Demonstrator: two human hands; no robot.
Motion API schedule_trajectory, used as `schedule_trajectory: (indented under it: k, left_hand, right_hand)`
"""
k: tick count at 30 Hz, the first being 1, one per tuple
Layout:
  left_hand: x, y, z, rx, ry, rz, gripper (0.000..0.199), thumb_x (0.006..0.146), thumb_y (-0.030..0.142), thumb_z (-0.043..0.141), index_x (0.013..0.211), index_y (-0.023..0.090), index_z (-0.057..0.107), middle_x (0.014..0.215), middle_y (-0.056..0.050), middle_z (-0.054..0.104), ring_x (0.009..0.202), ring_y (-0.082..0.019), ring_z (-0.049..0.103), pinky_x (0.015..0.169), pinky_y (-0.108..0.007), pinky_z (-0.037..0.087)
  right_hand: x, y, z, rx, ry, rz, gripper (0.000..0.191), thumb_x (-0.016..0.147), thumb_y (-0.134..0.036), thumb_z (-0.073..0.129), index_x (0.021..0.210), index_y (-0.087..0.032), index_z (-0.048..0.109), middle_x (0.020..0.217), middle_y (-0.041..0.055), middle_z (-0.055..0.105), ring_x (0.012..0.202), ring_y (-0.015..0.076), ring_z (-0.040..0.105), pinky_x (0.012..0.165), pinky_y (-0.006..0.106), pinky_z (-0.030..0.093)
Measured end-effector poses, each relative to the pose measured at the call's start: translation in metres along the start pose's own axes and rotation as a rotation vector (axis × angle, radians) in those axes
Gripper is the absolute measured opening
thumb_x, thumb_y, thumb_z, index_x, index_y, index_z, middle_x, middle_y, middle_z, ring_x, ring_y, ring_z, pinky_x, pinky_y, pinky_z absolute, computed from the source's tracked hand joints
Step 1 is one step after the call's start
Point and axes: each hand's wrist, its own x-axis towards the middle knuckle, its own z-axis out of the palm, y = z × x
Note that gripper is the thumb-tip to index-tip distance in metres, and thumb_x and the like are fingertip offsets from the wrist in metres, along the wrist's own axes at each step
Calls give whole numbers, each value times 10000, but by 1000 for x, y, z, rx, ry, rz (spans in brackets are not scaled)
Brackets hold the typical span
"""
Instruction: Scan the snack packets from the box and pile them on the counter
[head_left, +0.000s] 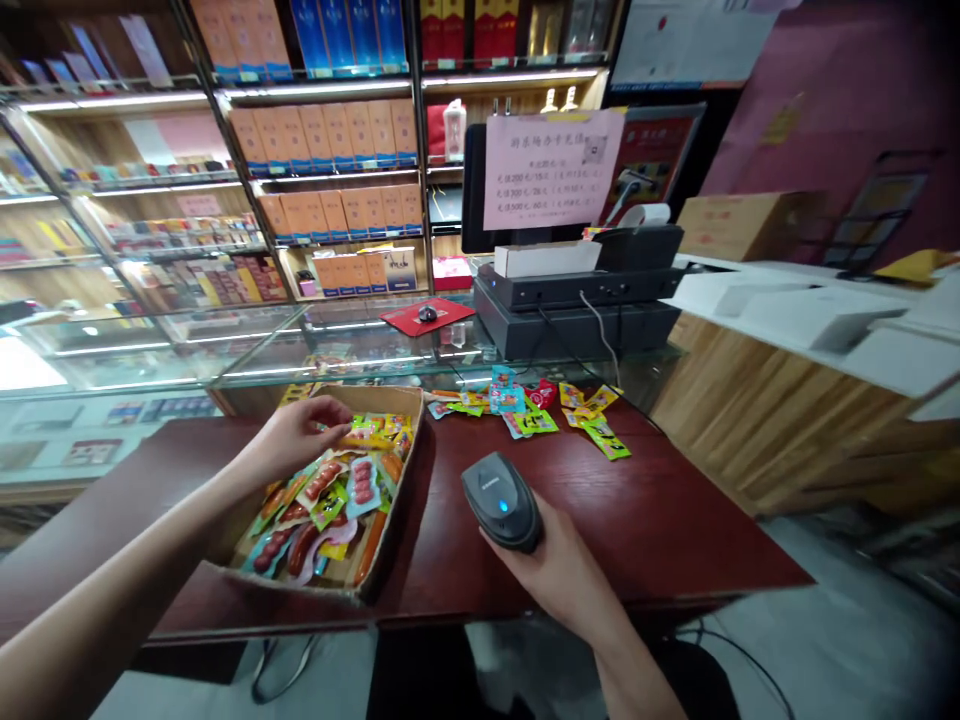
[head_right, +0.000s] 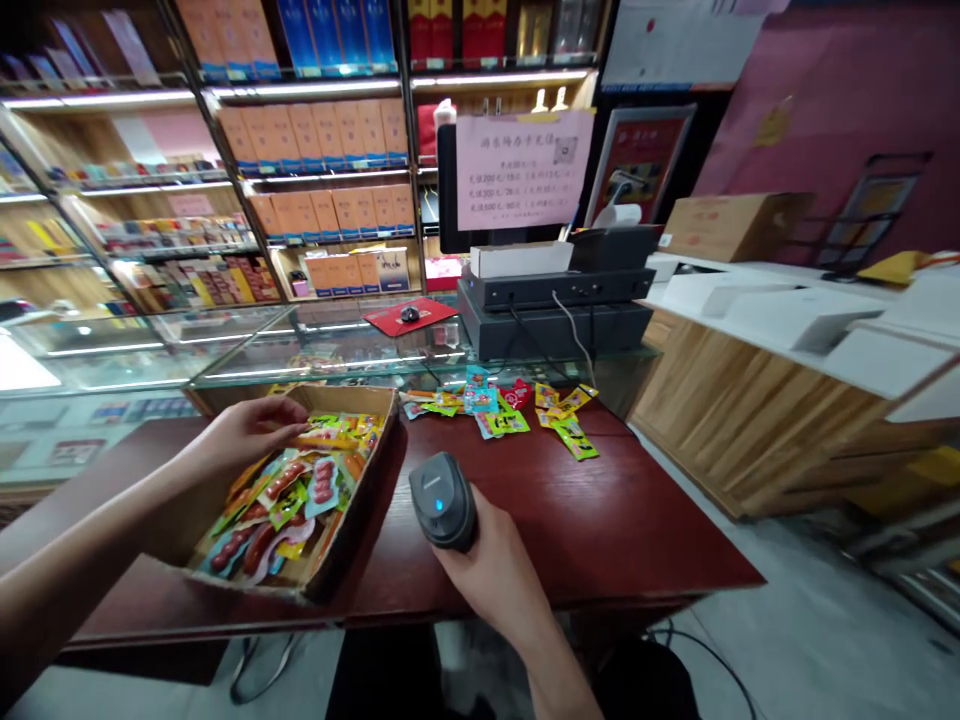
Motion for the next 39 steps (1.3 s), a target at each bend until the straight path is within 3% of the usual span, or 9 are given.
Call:
schedule_trajectory:
  k: [3,7,12,18,22,26,29,33,39]
  left_hand:
    - [-4,0,2,-62,-4,-34,345,754,484,644,899,172,667,844,-39,728,772,-198,666,705,-277,528]
    - [14,24,36,-46,-66,27,292,796,452,606,861,175,669,809,-29,721,734,-179,660,678,-267,520]
    - [65,74,101,-52,-228,224,213,814,361,583,875,179,676,846,-27,724,759,-165,661,714,-260,509]
    - [135,123,189,45,-347,391,166,814,297,582,878,181,681,828,-38,716,750,-169,650,699,-255,479]
    - [171,136,242,260,-413,400,254,818,339,612,992,174,694,959,-89,714,889,-223,660,791,-291,481]
    - [190,135,280,459,-408,395,442,806,443,644,1147,163,657,1104,-142,673,1036,-283,623,891,-336,466]
    - [195,134,295,520,-375,391,514,796,480,652,1192,153,633,1122,-152,657,1058,-299,610,901,-350,464]
    - [194,139,299,555,-313,410,508,732,418,736,1153,148,645,1107,-146,672,1103,-326,583,917,-382,444]
    - [182,138,280,230,-319,372,98,799,254,638,851,170,642,784,-52,690,757,-200,634,678,-285,441]
  right_hand:
    - [6,2,-1,12,-16,-6,335,775,-197,649,1110,-199,649,1044,68,748,961,258,705,841,338,543]
    - [6,9,-15,25,26,6,351,776,-186,649,1127,-206,641,1036,63,748,950,248,706,839,328,543]
    - [4,25,-44,-1,118,59,298,783,-193,644,1080,-215,645,986,52,753,893,235,716,791,304,552]
    - [5,55,-77,-5,193,152,385,778,-171,628,1160,-219,628,1058,63,744,964,248,711,845,323,552]
    - [2,72,-98,-36,243,211,360,781,-172,626,1135,-235,635,1054,49,748,949,238,715,832,307,554]
    - [-2,87,-114,-55,291,250,372,787,-184,638,1156,-230,633,1063,50,747,931,233,718,829,299,550]
    - [-4,97,-121,-57,297,285,379,794,-198,644,1171,-233,628,1045,36,751,887,221,724,799,295,557]
    - [-4,102,-122,-31,284,276,399,793,-171,635,1186,-238,620,1070,25,743,923,210,714,829,294,547]
    - [-5,87,-113,-9,252,225,404,792,-158,635,1184,-253,609,1102,24,730,976,206,702,870,293,532]
